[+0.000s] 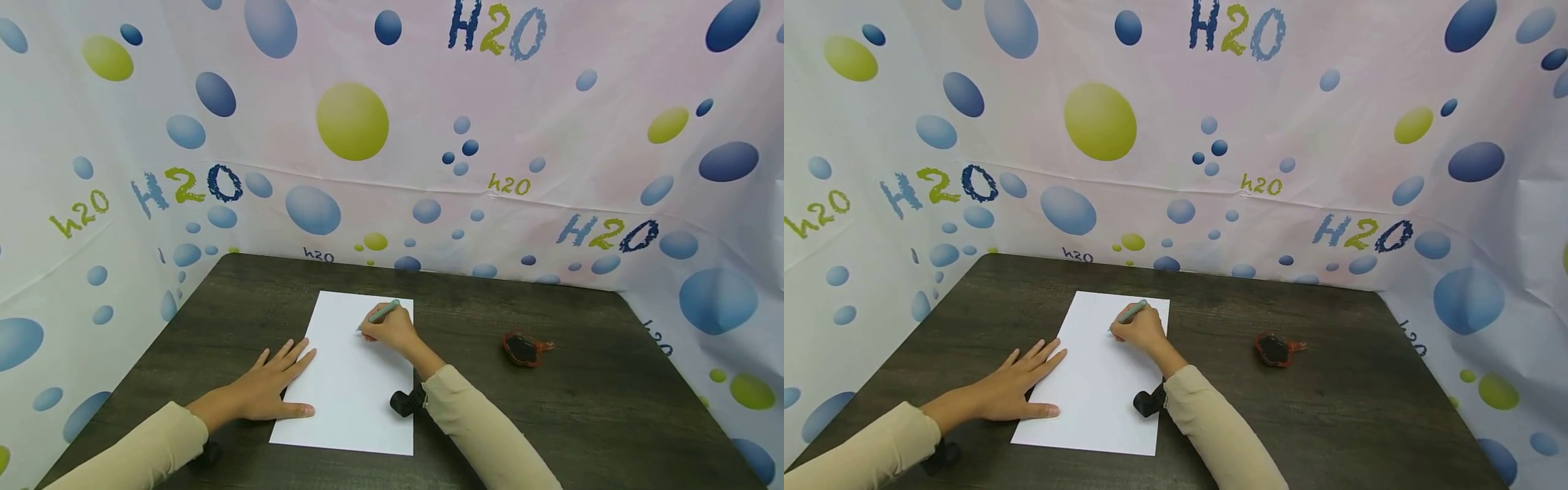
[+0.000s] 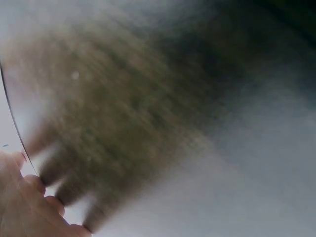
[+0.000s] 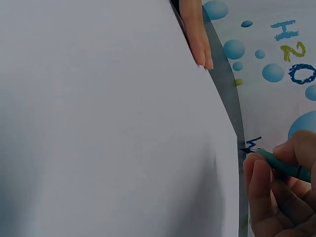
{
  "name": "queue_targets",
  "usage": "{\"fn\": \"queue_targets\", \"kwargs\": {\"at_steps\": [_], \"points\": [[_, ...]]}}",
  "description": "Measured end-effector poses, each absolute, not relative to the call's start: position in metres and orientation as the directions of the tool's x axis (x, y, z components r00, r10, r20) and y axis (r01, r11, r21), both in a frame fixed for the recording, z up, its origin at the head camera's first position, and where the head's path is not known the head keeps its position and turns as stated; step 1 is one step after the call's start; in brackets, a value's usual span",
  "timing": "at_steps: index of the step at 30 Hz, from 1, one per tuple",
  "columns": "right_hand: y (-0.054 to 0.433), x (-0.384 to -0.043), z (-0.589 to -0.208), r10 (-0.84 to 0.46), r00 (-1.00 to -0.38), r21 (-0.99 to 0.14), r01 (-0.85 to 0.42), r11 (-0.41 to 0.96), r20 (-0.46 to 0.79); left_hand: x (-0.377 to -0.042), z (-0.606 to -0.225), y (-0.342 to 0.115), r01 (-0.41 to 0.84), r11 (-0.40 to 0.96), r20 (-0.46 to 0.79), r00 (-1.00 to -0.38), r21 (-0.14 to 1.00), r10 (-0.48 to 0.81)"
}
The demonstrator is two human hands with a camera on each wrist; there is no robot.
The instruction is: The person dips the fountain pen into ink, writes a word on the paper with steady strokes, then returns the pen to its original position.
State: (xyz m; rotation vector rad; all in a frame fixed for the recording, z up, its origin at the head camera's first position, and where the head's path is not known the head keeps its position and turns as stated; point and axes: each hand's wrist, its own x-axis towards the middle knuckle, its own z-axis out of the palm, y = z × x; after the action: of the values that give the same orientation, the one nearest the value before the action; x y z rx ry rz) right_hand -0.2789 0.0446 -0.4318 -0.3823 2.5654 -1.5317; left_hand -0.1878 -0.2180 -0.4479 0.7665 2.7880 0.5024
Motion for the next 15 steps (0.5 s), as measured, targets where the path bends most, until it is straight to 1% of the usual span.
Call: {"fn": "queue_targets", "kwargs": {"at_steps": [6,15], "points": [[0.033,-0.277,-0.432,-0.279,-0.958,-0.838,-0.205,0.506,0.066,-0.187,-0.448,-0.218,0.46,0.803,-0.103,-0.842,0.379,0.53],[0.023,-0.277,-0.437,-0.243,-0.966,-0.812,-0.21,0.544,0.088,-0.187,-0.447,-0.218,0.461,0.807,-0.106,-0.842,0.37,0.529]]}}
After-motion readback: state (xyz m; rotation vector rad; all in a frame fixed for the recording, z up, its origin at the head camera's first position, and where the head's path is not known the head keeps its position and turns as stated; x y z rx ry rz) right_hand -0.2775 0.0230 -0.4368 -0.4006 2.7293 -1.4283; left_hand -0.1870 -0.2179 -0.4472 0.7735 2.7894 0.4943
